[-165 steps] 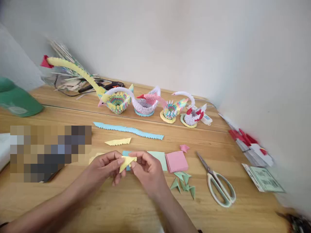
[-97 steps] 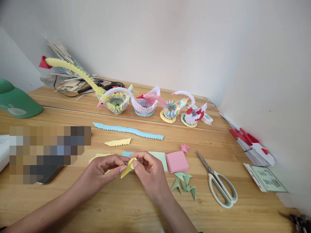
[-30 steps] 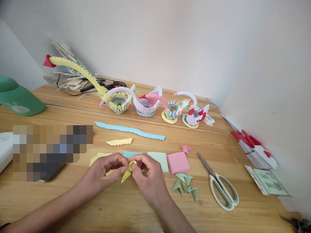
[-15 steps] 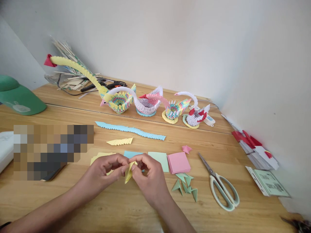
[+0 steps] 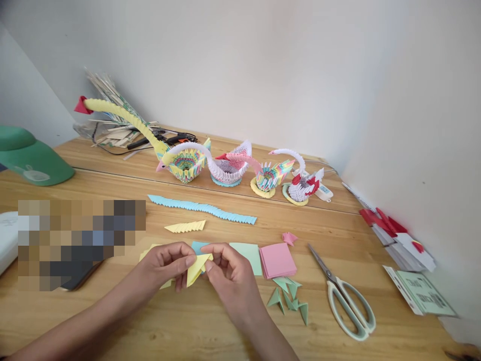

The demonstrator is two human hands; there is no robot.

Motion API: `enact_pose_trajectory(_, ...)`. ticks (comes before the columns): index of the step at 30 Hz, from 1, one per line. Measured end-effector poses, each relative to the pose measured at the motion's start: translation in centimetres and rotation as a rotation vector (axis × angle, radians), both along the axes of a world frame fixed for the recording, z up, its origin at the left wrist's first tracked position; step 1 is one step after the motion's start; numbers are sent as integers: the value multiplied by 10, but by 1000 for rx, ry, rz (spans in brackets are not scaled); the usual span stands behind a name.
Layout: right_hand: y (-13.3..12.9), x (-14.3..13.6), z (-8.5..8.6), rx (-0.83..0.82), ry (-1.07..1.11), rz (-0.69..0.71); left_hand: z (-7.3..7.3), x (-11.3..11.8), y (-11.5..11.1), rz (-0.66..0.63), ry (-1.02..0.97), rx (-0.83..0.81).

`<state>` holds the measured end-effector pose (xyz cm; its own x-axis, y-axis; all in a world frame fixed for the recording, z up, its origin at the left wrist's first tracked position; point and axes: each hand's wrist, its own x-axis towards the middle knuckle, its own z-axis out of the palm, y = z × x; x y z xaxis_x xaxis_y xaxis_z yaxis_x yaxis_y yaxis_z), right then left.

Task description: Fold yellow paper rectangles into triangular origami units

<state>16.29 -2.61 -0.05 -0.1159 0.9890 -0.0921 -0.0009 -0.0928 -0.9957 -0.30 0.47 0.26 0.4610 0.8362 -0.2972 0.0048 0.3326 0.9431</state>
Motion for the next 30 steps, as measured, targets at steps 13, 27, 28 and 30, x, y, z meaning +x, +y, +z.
enact_pose_trajectory(13,-1,1,4,-9,18,22,4,-1,-1,7,0,50)
enact_pose_trajectory(27,-2,3,8,15,-28,39,-1,-1,1,2,-31,14)
enact_pose_trajectory(28,-2,3,8,13,-37,35,0,-1,1,1,-30,17)
enact_pose_trajectory(30,-2,3,7,7,-39,18,1,-1,0,0,-28,22)
